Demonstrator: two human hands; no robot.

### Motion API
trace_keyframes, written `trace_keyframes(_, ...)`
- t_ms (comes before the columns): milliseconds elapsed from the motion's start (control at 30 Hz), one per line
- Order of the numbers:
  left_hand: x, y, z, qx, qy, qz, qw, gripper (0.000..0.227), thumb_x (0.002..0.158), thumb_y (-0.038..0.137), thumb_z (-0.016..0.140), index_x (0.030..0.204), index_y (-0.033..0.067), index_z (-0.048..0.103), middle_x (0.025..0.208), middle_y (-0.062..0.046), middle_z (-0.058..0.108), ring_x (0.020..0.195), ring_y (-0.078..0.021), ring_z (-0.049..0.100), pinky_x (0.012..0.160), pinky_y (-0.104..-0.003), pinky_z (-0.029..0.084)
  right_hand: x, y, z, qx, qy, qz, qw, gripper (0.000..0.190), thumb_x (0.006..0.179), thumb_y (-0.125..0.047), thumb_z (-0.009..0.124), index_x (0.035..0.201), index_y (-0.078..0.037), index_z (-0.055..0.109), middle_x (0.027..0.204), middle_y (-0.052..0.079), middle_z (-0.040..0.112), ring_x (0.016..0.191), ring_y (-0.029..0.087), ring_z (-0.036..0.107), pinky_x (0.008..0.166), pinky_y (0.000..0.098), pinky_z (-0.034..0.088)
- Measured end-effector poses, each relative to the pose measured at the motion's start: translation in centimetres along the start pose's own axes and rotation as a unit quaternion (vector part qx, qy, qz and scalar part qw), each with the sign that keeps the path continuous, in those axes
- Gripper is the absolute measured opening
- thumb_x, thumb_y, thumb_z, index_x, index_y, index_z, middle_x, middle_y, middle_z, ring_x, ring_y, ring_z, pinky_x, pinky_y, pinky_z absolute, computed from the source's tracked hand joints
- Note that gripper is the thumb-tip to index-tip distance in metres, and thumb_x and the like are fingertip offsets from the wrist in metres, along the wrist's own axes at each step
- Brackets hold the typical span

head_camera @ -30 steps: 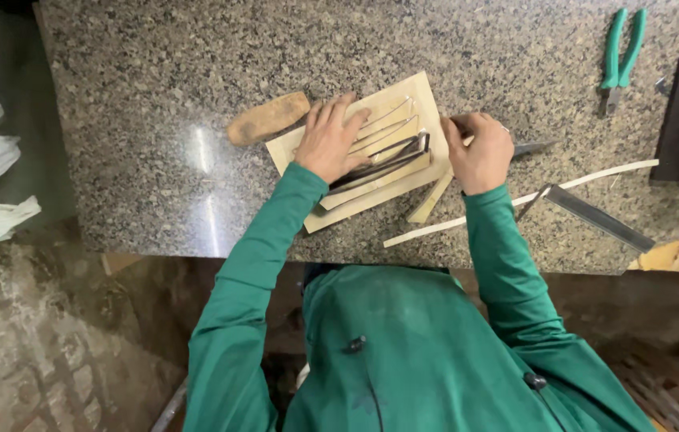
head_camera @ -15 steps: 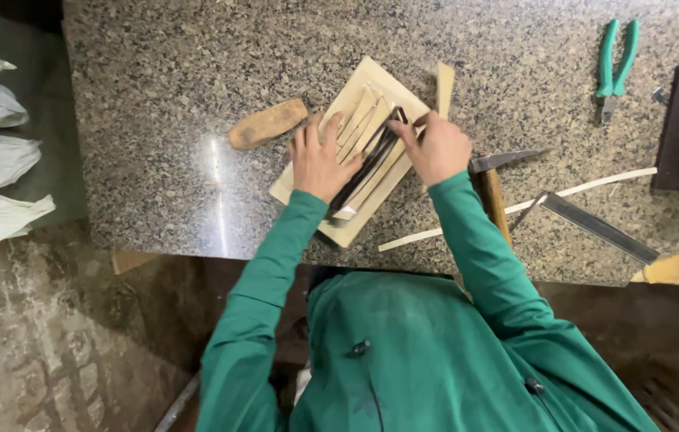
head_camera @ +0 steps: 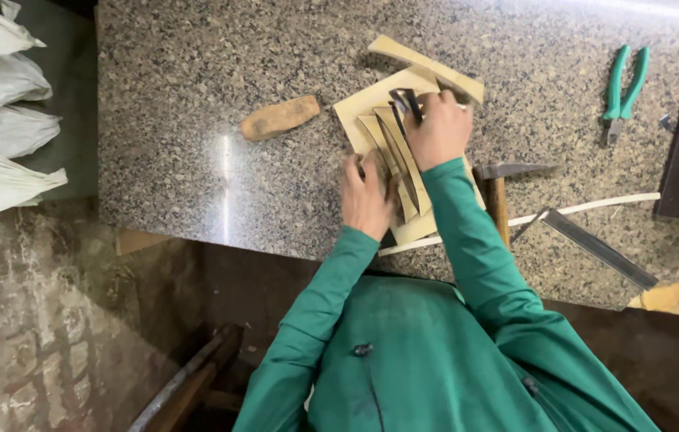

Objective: The person assembles thin wooden strips into a rectangular frame on a granite countertop. They repeatedly adjust the pieces, tap them with a wooden mallet, and use a hammer to secure the structure. The person also uses a metal file to smooth edges and checks alignment throughout the process.

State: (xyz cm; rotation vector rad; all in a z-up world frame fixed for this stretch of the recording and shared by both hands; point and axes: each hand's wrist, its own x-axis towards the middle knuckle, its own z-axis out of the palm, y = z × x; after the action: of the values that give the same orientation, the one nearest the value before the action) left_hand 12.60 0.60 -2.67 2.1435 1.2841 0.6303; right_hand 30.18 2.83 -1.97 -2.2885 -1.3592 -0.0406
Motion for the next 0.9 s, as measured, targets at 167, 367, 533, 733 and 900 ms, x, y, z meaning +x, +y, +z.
trace_keyframes(167, 4.0, -1.3, -0.9, 0.041, -0.038, 0.089, 0.994, 0.039, 0.095, 0.013, 0.067, 0.132, 0.0069, 0.06, 0.131, -0.017, 0.055, 0.119, -0.0366, 0.058, 0.105, -0.052, 0.046, -1.1, 3.1, -8.4, 0.325, -0.026, 0.056, 0.944, 0.024, 0.094, -0.007, 0.08, 0.115, 0.002, 0.072, 0.11, 0.012, 0.075, 0.1, 0.019, 0.071, 0.09, 0.034, 0.059)
trace_keyframes(367, 12.2, -3.0, 1.3, 0.04, -0.105, 0.31, 0.944, 0.037, 0.08, 0.005, 0.066, 0.117, 0.0062, 0.068, 0.124, -0.014, 0.06, 0.12, -0.0354, 0.054, 0.104, -0.049, 0.042, -5.1, 5.3, -14.8, 0.569, 0.091, 0.177, 0.798, 0.01, 0.112, 0.002, 0.066, 0.122, 0.002, 0.062, 0.11, 0.008, 0.068, 0.093, 0.013, 0.065, 0.089, 0.0285, 0.06)
trace_keyframes(533, 16.2, -3.7, 2.0, 0.073, -0.205, 0.437, 0.873, 0.026, 0.074, 0.008, 0.07, 0.1, 0.0073, 0.072, 0.115, -0.015, 0.059, 0.116, -0.0352, 0.052, 0.1, -0.051, 0.041, -9.7, 4.0, -15.9, 0.617, 0.167, 0.242, 0.73, 0.021, 0.113, -0.002, 0.058, 0.134, 0.0, 0.058, 0.122, 0.005, 0.066, 0.107, 0.013, 0.067, 0.098, 0.0328, 0.061)
trace_keyframes(733, 19.1, -5.3, 2.1, -0.004, -0.234, 0.533, 0.813, 0.032, 0.074, 0.01, 0.071, 0.106, 0.0067, 0.072, 0.116, -0.007, 0.065, 0.118, -0.0296, 0.056, 0.107, -0.046, 0.041, -13.7, 1.7, -13.1, 0.586, 0.125, 0.313, 0.737, 0.022, 0.113, -0.009, 0.052, 0.133, -0.001, 0.053, 0.118, 0.008, 0.069, 0.107, 0.015, 0.069, 0.1, 0.0306, 0.058)
trace_keyframes(900, 19.3, -5.8, 2.7, -0.007, -0.258, 0.539, 0.802, 0.024, 0.075, 0.009, 0.072, 0.099, 0.0089, 0.073, 0.11, -0.005, 0.067, 0.115, -0.0269, 0.058, 0.11, -0.046, 0.041, -13.8, -0.2, -11.5, 0.51, 0.102, 0.344, 0.782, 0.026, 0.114, -0.011, 0.054, 0.136, 0.001, 0.053, 0.12, 0.008, 0.067, 0.106, 0.013, 0.067, 0.097, 0.0279, 0.054)
